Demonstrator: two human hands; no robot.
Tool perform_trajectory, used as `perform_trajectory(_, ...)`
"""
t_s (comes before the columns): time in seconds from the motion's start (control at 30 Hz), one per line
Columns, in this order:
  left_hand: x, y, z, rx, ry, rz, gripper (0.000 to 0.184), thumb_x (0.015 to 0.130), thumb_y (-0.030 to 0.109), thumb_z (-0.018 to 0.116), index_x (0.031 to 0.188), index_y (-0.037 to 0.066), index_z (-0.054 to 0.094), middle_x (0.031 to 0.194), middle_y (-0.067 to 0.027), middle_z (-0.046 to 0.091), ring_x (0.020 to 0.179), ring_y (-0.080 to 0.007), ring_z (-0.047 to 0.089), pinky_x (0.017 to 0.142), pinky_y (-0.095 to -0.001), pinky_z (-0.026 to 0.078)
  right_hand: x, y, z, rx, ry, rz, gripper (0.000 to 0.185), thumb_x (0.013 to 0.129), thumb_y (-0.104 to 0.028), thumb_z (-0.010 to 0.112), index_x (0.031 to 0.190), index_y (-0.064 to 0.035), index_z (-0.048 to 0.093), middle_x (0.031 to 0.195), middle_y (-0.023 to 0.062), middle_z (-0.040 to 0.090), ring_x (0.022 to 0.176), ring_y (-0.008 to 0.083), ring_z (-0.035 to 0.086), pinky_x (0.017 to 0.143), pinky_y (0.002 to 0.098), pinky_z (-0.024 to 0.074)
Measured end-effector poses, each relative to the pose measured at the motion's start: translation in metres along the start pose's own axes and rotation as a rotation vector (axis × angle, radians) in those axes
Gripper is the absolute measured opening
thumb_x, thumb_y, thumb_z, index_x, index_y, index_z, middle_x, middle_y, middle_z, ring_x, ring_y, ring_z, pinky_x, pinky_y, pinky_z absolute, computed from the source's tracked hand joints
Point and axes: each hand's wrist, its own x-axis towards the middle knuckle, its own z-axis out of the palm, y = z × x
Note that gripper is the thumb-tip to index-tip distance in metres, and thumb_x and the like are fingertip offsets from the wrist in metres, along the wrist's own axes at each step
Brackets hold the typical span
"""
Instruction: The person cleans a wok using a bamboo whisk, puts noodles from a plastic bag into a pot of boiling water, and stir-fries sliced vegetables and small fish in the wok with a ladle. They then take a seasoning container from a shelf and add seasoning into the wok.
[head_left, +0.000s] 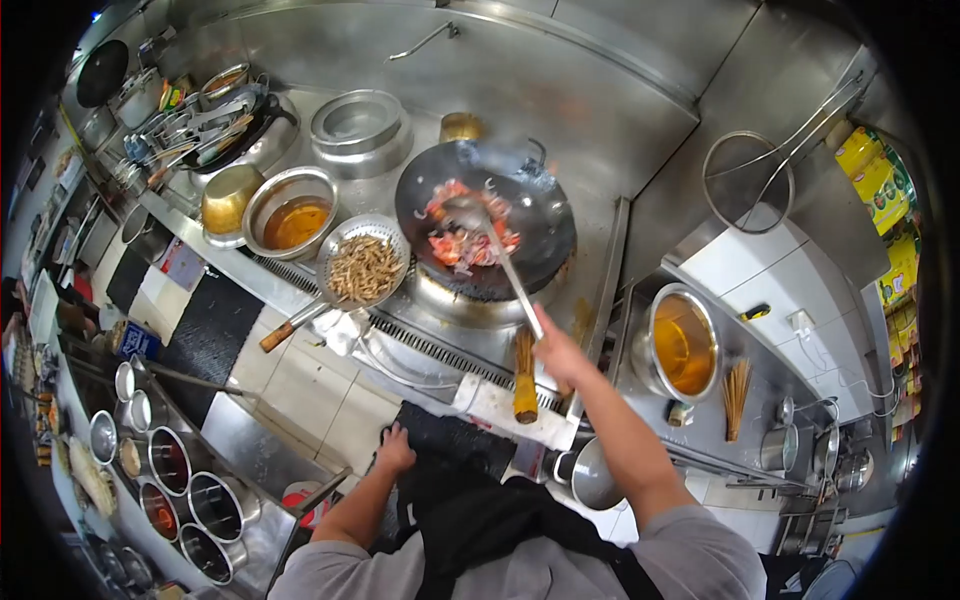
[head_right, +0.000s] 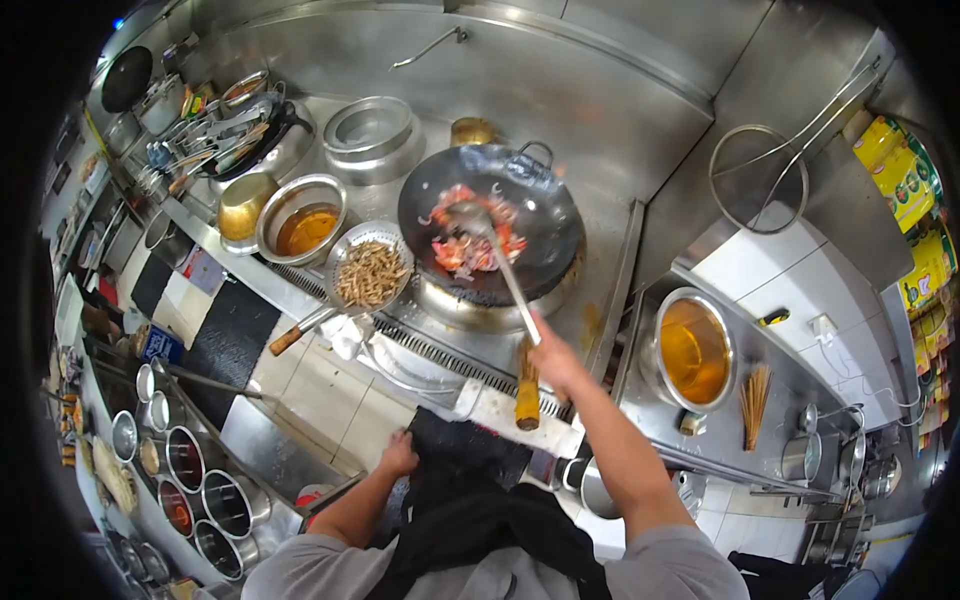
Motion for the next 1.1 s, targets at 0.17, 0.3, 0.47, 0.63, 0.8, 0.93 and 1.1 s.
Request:
perform_trajectory(0.17, -0.027, -0.067, -0.077, -0.052, 0.152, -0.1, 0.061, 0.08, 0.017, 0.059, 0.138, 0.001, 0.047, 0.157, -0.0206, 0.028, 0.142, -0.0454, 0.029, 0.11, -0.0559, 0.038, 0.019, 0.014, 0.012, 0.059, 0.232, 0.076, 0.085, 0.091, -0.005, 0.054, 0.159, -0.0328, 0.011, 0.078, 0.0105, 0.059, 0.054, 0.0189, 0.054, 0.051, 0.0365, 0.0489)
perform_trajectory(0.3, -0.044, -0.12, -0.126, -0.201, 0.366, -0.089, 0.059, 0.08, 0.017, 0.06, 0.135, -0.005, 0.049, 0.151, -0.0287, 0.036, 0.138, -0.046, 0.036, 0.113, -0.0467, 0.035, -0.046, -0.023, 0.036, 0.472, 0.105, 0.211, 0.085, 0.092, -0.003, 0.053, 0.159, -0.0335, 0.01, 0.075, 0.0084, 0.056, 0.051, 0.0188, 0.051, 0.048, 0.0362, 0.046)
perform_trajectory(0.47, -0.041, -0.167, -0.176, -0.271, 0.487, -0.078, 0.052, 0.079, 0.011, 0.059, 0.129, -0.005, 0.055, 0.144, -0.03, 0.045, 0.135, -0.043, 0.043, 0.113, -0.0446, 0.035, -0.034, -0.064, 0.047, 1.009, -0.086, 0.289, 0.081, 0.094, -0.002, 0.052, 0.158, -0.0357, 0.014, 0.073, 0.005, 0.05, 0.048, 0.0133, 0.047, 0.045, 0.0306, 0.0424)
perform_trajectory(0.63, -0.014, -0.135, -0.247, -0.381, 0.51, 0.144, 0.042, 0.08, 0.003, 0.059, 0.122, 0.0, 0.06, 0.123, -0.0211, 0.061, 0.117, -0.0407, 0.056, 0.098, -0.0442, 0.047, 0.033, -0.075, 0.078, 0.823, 0.133, 0.167, 0.08, 0.095, -0.002, 0.053, 0.158, -0.0307, 0.013, 0.073, 0.0039, 0.05, 0.051, 0.0134, 0.048, 0.044, 0.0301, 0.0422)
perform_trajectory(0.8, 0.044, -0.071, -0.283, -0.247, 0.544, 0.385, 0.057, 0.079, 0.005, 0.065, 0.134, 0.004, 0.051, 0.128, -0.0222, 0.057, 0.118, -0.0409, 0.054, 0.101, -0.0465, 0.044, -0.005, -0.112, 0.127, 0.708, 0.26, 0.288, 0.085, 0.094, -0.001, 0.054, 0.159, -0.0287, 0.006, 0.076, 0.004, 0.051, 0.051, 0.0137, 0.047, 0.044, 0.0296, 0.0417)
perform_trajectory(0.93, 0.089, -0.047, -0.269, -0.118, 0.595, 0.421, 0.065, 0.077, 0.007, 0.069, 0.139, 0.006, 0.046, 0.132, -0.0227, 0.054, 0.122, -0.0427, 0.05, 0.104, -0.0488, 0.041, -0.013, -0.118, 0.094, 1.128, 0.066, 0.302, 0.082, 0.093, 0.0, 0.052, 0.159, -0.0251, 0.011, 0.075, 0.0049, 0.052, 0.051, 0.0129, 0.048, 0.045, 0.0287, 0.0413)
perform_trajectory(1.1, 0.097, -0.025, -0.265, -0.038, 0.543, 0.272, 0.068, 0.077, 0.015, 0.074, 0.14, 0.015, 0.048, 0.131, -0.0167, 0.056, 0.122, -0.0401, 0.05, 0.104, -0.0548, 0.038, 0.02, -0.091, 0.055, 0.715, 0.167, 0.14, 0.084, 0.091, 0.001, 0.054, 0.159, -0.0236, 0.011, 0.077, 0.0057, 0.053, 0.053, 0.012, 0.05, 0.046, 0.0292, 0.0427)
